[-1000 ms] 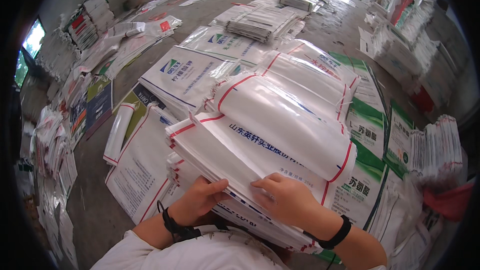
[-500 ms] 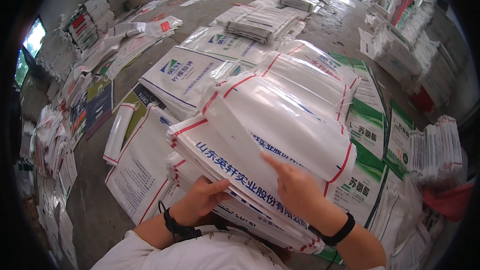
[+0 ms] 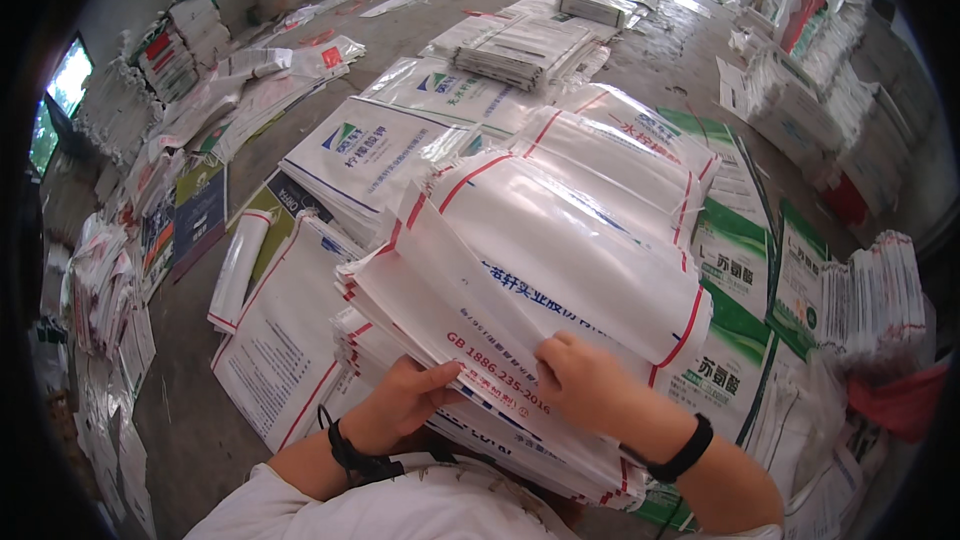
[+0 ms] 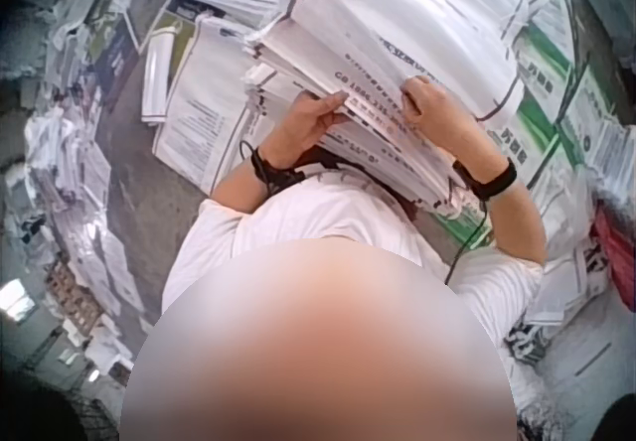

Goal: Counting and stacking large plastic bags in a warehouse.

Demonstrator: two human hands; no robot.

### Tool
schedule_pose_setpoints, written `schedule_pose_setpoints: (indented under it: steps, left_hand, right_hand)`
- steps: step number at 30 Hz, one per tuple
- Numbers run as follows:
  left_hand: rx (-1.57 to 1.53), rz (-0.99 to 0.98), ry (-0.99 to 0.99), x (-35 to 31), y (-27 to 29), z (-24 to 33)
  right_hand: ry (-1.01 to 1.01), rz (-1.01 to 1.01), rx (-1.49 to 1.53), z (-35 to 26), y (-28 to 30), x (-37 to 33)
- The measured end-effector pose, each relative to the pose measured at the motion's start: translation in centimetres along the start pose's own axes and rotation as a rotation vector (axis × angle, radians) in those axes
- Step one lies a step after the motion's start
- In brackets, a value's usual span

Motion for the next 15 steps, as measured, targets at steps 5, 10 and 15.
schedule_pose_setpoints:
  steps: [5,10,15]
  left_hand:
    - [0.0,-0.013,-0.017,-0.4,0.1,0.0]
    - [0.03,-0.017,-0.009,0.1,0.2,-0.5]
    - [0.018,-0.039,-0.019,0.4,0.0,-0.5]
  right_hand:
    - [-0.271,0.205,-0.496,8.7,8.1,4.6]
    - [0.055,0.491,-0.545,4.2,8.1,2.7]
    - [0.068,-0.02,-0.001,-3.9,0.1,-0.4]
Point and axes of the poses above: each hand's wrist, its own x-axis towards the middle knuckle, its own y-axis out of the back of the hand, z = x × y, the point moved 1 cm from there along x, towards the middle knuckle, and after that the axes turned 5 degrees about y, right-handed, at the moved point
